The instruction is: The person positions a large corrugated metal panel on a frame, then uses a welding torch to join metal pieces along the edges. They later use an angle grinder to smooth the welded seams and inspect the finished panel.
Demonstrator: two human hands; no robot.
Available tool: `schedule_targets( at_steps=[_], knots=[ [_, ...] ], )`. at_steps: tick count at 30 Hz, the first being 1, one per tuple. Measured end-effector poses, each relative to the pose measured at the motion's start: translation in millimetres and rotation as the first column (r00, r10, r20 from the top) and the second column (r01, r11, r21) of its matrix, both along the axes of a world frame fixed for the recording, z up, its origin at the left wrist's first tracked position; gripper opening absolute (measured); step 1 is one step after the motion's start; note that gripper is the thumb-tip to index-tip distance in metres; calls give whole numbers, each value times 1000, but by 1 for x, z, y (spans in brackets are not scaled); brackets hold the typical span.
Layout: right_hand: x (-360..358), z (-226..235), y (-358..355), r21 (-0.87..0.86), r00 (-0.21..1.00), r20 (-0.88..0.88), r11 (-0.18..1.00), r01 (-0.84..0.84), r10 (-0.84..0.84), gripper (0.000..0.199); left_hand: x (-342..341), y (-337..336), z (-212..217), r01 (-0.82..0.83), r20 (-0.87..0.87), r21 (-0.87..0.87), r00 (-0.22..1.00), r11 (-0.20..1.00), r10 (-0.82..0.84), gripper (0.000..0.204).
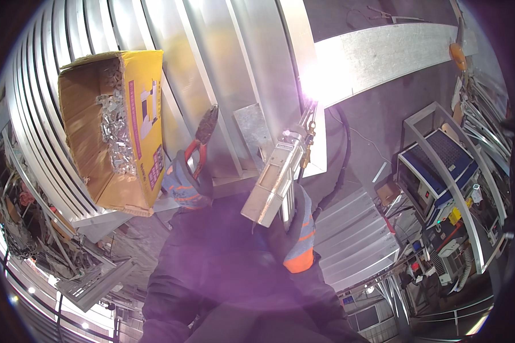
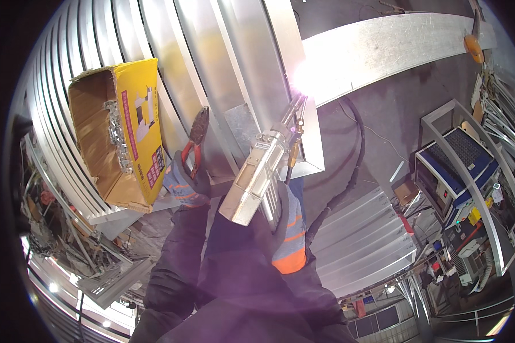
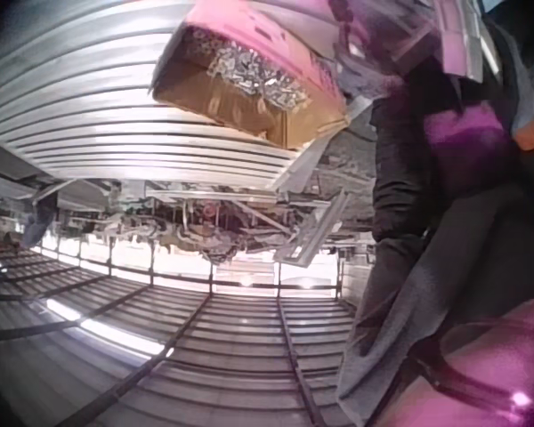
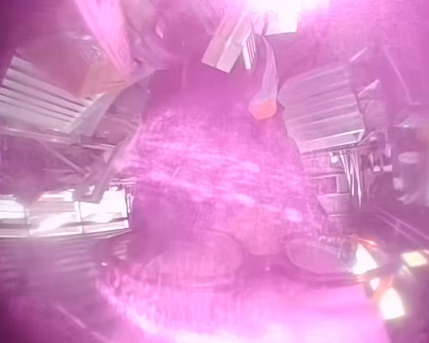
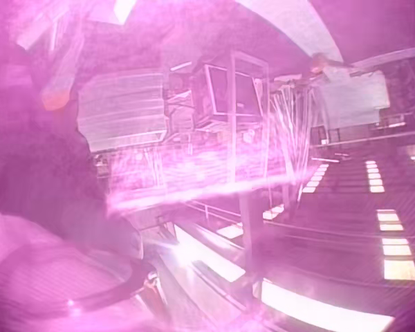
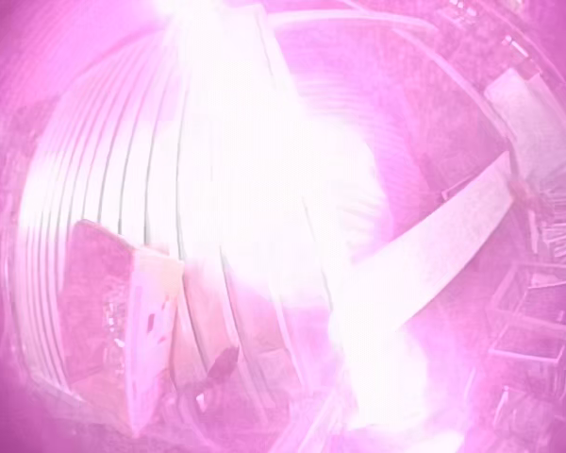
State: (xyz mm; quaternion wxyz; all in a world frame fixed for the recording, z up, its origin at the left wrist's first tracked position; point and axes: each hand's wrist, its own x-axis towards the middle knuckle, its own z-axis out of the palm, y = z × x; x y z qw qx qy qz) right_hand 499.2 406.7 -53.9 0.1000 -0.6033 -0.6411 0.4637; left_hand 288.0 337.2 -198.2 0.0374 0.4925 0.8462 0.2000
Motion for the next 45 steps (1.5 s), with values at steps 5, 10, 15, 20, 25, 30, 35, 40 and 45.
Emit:
schedule_targets(
  at_steps=[5, 10, 15, 20, 25, 30, 35, 40, 45],
  knots=[
    [-2, 4, 8, 40, 994, -105, 999, 30, -26, 61, 5, 0, -16, -155, -220, -101, 967, 983, 130, 38],
    [1, 9, 13, -35, 991, -130, 999, 22, -26, 55, -5, -1, 4, -8, 128, -86, 992, 996, 19, 33],
    [5, 13, 7, -65, 999, -53, 998, -15, 12, 63, -6, 9, 17, 22, 127, 31, 992, 999, -26, 37],
    [9, 6, 5, -62, 998, -55, 998, -10, 6, 62, -5, 7, 18, 77, 56, -23, 996, 997, -76, 52],
    [11, -5, 1, -52, 999, -40, 999, 3, -5, 63, -5, 3, 12, 46, 96, -29, 994, 999, -43, 55],
    [9, -10, -2, 61, 1000, 7, 998, 1, -2, 62, -2, 0, 8, 9, 82, -26, 997, 1000, -7, 50],
    [11, 6, 5, -71, 998, -55, 997, 20, -24, 59, -4, -3, 7, 47, 82, -1, 996, 999, -47, 53],
    [8, 20, 7, -117, 996, -89, 993, -23, 13, 59, -5, 2, 14, 56, 111, -42, 993, 998, -51, 54],
    [1, 10, 9, -17, 999, -47, 1000, -15, 14, 61, -4, 12, 21, -16, 283, -89, 958, 996, 40, 47]
  ],
)
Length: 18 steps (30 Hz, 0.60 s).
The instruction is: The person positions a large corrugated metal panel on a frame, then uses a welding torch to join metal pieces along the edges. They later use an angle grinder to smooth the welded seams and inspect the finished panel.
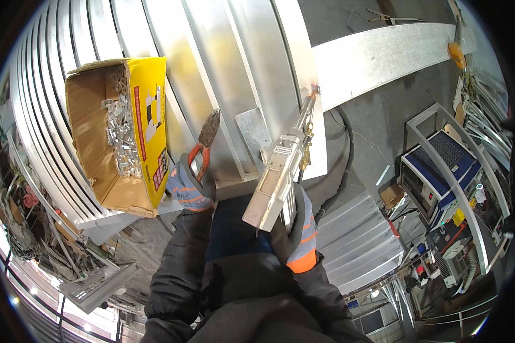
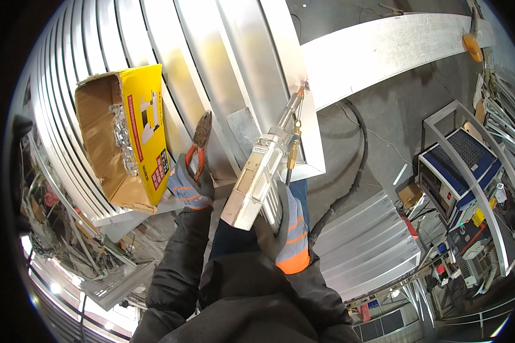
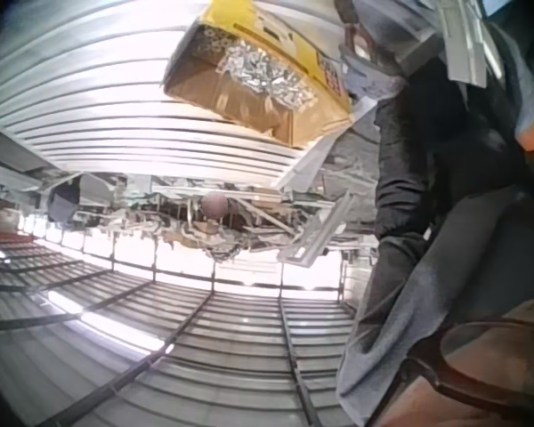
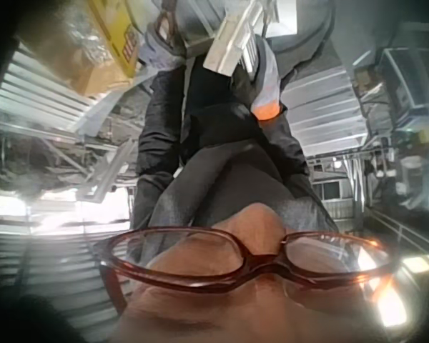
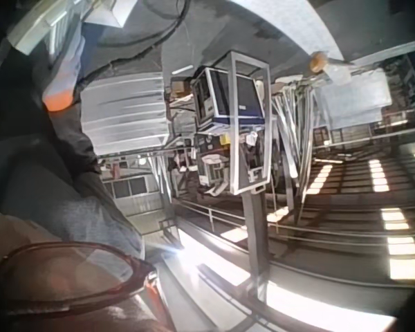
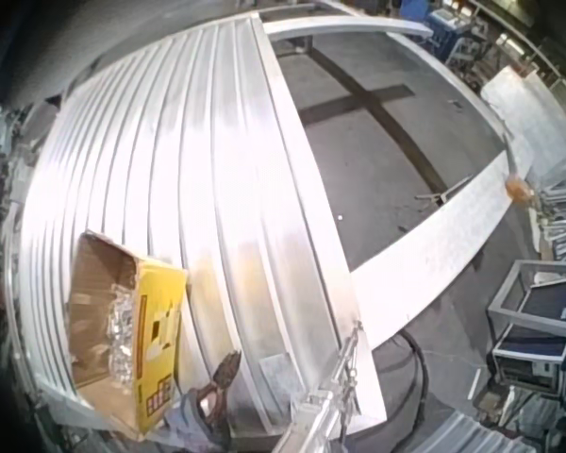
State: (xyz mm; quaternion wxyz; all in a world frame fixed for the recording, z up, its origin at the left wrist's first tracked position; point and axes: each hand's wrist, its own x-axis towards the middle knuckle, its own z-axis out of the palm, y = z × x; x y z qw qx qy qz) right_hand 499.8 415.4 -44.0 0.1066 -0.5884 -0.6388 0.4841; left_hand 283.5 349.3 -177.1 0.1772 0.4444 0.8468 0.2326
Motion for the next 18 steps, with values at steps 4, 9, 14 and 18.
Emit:
schedule_targets(
  at_steps=[4, 9, 14, 18],
  knots=[
    [-3, -4, 4, -25, 1000, -16, 1000, 3, -3, 61, -1, 4, 2, 33, -121, 51, 992, 998, -27, 43],
    [-7, -5, 7, -7, 999, -41, 1000, 25, -25, 61, -1, 3, 6, 41, -75, -51, 996, 998, -44, 44],
    [-10, -5, 9, -61, 995, -69, 996, 64, -68, 59, -1, 1, 3, 32, -85, -42, 996, 999, -35, 45],
    [-13, -4, 11, -16, 994, -64, 996, 84, -85, 55, -1, -4, -4, -1, -71, -88, 997, 996, -6, 48]
  ],
)
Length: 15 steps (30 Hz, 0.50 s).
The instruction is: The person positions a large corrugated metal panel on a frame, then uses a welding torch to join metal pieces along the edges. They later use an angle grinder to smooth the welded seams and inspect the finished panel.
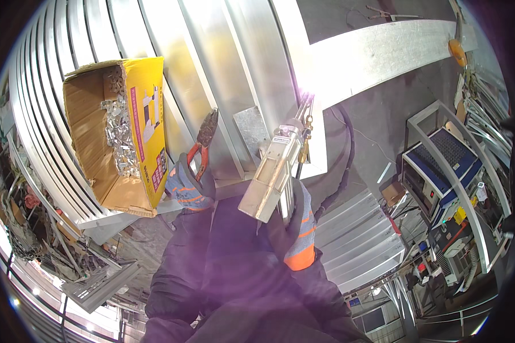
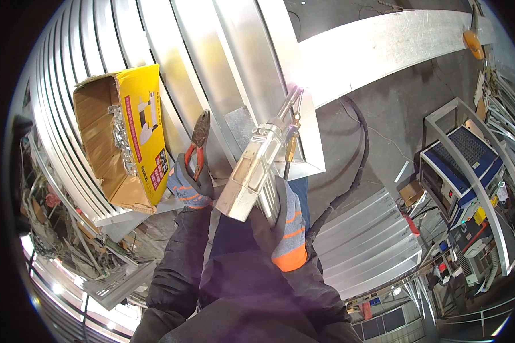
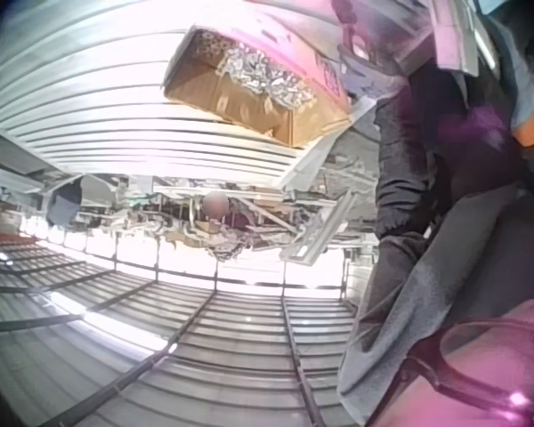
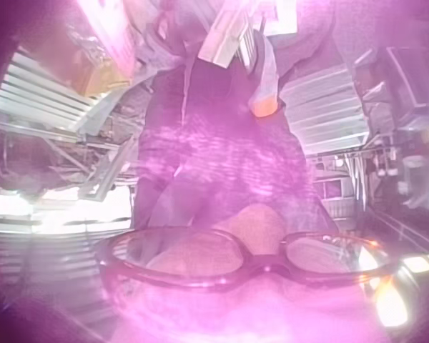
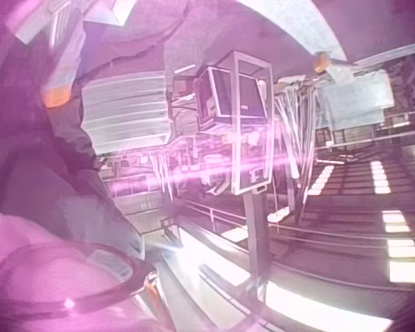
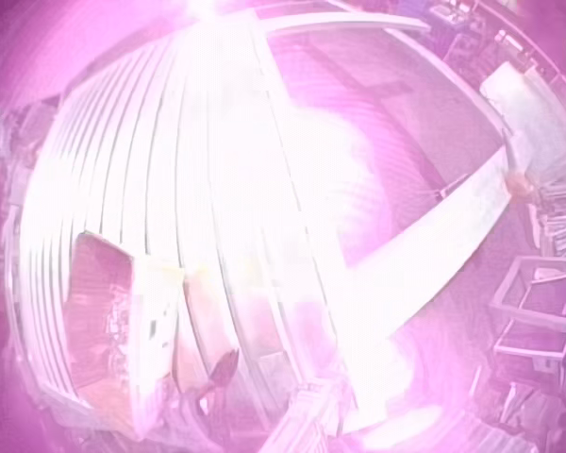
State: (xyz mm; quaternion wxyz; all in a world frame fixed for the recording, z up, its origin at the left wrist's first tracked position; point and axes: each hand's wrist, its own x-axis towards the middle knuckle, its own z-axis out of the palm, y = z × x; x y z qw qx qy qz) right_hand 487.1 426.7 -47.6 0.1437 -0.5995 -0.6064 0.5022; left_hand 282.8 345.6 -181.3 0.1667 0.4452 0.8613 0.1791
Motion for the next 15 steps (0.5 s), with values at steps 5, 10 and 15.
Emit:
schedule_targets(
  at_steps=[5, 10, 15],
  knots=[
    [-3, -1, 4, 35, 999, -30, 999, 23, -22, 55, 3, -6, -4, 24, -89, 29, 996, 999, -22, 51],
    [-4, -2, 2, 37, 1000, 3, 999, 23, -23, 56, 3, -6, -5, 24, -54, 104, 998, 994, -19, 49],
    [-3, -5, -3, 48, 999, 13, 998, 30, -31, 59, 3, -7, -6, 1, 9, 67, 1000, 998, -2, 47]
  ],
)
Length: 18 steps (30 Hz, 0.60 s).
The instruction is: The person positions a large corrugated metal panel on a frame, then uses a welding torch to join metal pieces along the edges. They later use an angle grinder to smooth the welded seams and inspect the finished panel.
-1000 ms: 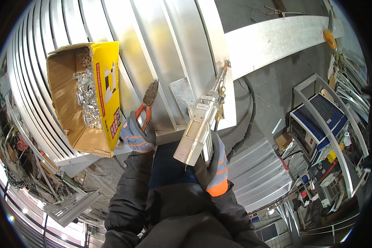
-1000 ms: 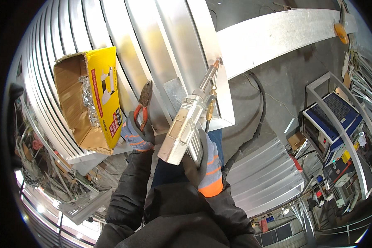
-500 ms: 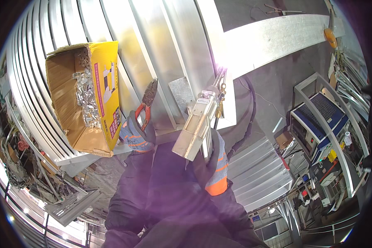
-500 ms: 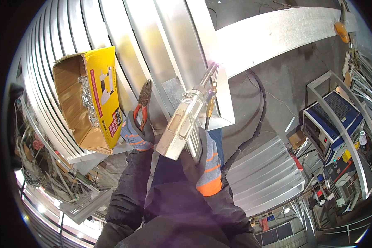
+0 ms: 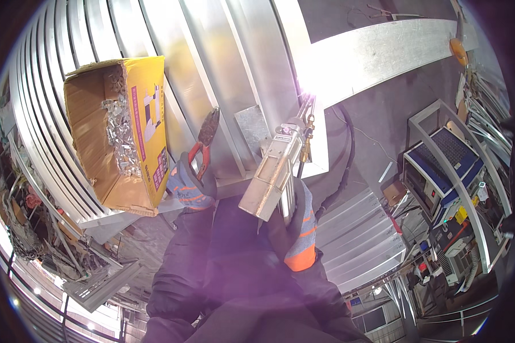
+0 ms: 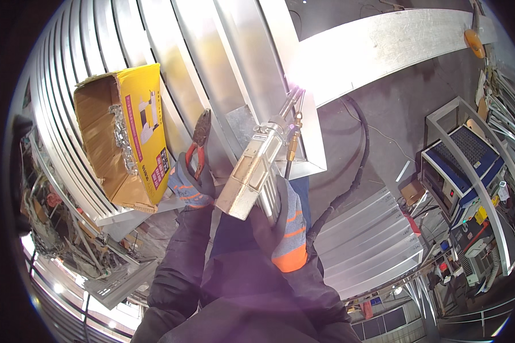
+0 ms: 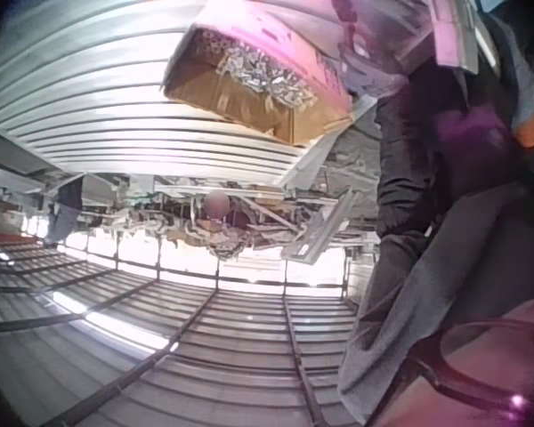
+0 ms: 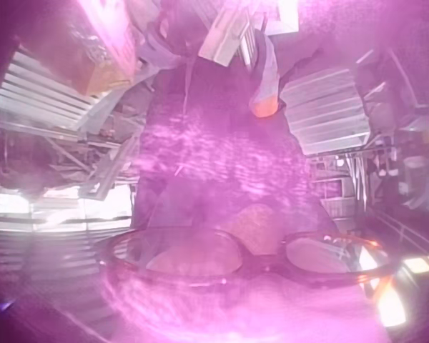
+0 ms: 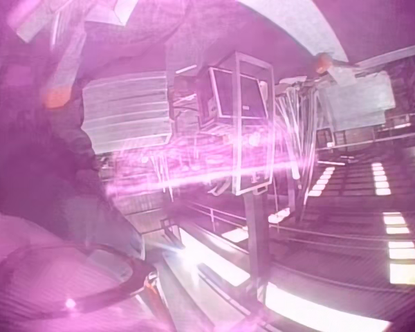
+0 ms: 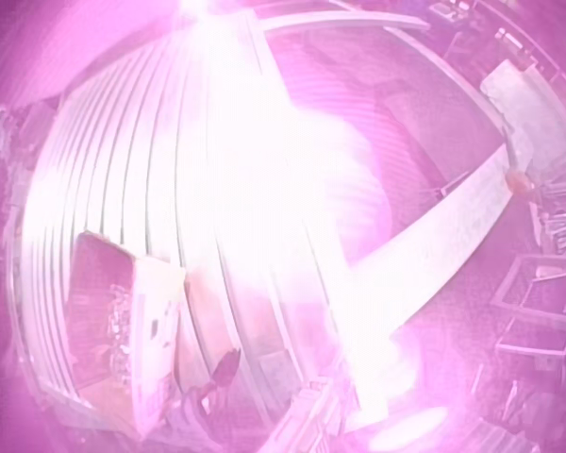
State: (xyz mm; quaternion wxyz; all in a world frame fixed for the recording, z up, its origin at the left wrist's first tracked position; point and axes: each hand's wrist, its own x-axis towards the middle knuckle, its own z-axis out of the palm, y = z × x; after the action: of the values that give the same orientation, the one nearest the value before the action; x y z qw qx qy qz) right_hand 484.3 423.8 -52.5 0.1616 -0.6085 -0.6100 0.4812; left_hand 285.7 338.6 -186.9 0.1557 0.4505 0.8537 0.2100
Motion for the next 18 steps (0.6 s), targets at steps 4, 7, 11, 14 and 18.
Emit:
schedule_targets(
  at_steps=[4, 7, 11, 14, 18],
  knots=[
    [2, -2, -4, -1, 1000, 10, 1000, -16, 16, 61, 0, 0, 0, 14, -90, 48, 996, 999, -10, 48],
    [3, -3, -7, 14, 1000, 17, 1000, -10, 10, 61, 0, 2, 2, 16, -49, 29, 999, 999, -14, 48],
    [5, -3, -9, 63, 999, 38, 998, -29, 27, 61, -2, 5, 6, 24, 41, -6, 999, 1000, -24, 49],
    [8, -2, -11, -22, 1000, 11, 1000, -19, 19, 63, -1, 5, 6, 75, -13, 89, 997, 993, -74, 52],
    [9, -2, -14, -2, 997, 54, 998, -57, 57, 62, 1, 4, 8, 129, -220, 141, 971, 981, -96, 56]
  ],
)
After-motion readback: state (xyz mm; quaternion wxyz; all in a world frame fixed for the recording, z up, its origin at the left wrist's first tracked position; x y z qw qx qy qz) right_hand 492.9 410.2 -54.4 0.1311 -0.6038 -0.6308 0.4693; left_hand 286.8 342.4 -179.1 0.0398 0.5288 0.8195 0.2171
